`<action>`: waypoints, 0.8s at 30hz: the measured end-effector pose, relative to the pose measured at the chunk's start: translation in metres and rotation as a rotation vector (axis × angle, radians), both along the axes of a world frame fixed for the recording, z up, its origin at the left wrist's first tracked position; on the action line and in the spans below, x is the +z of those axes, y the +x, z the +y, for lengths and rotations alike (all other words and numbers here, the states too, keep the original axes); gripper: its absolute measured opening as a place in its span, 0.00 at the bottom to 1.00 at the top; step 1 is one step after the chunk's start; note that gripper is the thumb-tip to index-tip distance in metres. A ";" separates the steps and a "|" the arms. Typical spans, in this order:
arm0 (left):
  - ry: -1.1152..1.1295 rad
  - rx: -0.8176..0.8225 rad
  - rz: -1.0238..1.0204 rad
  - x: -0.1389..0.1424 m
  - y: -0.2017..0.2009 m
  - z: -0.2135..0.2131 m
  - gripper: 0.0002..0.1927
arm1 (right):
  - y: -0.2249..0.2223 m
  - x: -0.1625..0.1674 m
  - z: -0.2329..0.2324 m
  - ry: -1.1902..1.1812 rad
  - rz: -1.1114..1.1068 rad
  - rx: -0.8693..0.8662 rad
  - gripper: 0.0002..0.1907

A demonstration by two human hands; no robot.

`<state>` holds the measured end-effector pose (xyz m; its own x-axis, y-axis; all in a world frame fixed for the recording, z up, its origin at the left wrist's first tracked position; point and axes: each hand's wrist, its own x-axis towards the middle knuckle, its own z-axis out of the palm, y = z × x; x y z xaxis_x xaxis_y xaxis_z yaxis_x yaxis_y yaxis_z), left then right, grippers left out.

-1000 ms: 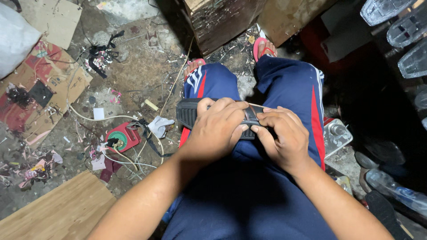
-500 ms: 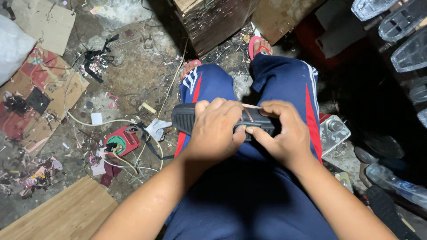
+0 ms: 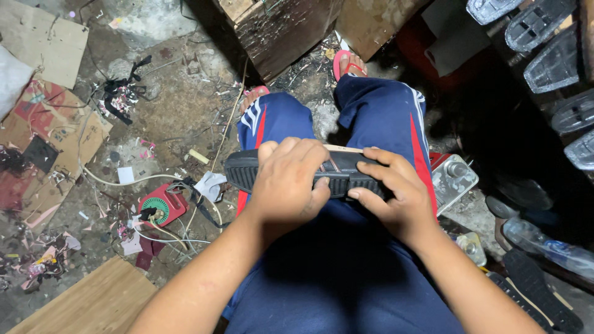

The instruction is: The person sits on the floor and wipes a lasted shoe upper with a cloth, applies adhesive from a tube to the sole area, then takes a rubber sole, aligns it with the shoe, and presses and rubs the sole firmly onto the shoe with both hands. They place the finished shoe on a wire rack and pick up the next shoe to continue.

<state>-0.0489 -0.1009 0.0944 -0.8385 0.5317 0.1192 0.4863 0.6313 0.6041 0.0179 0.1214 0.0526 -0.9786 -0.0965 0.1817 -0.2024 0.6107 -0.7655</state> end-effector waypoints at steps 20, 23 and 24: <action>-0.064 0.020 -0.013 -0.003 -0.002 0.026 0.12 | -0.003 0.002 -0.007 0.011 0.001 -0.040 0.21; -0.070 0.000 0.004 -0.001 -0.003 0.026 0.12 | -0.003 0.001 -0.001 -0.009 0.021 -0.047 0.29; -0.070 0.006 -0.002 0.000 -0.003 0.026 0.12 | -0.003 -0.001 0.001 -0.007 0.044 -0.049 0.32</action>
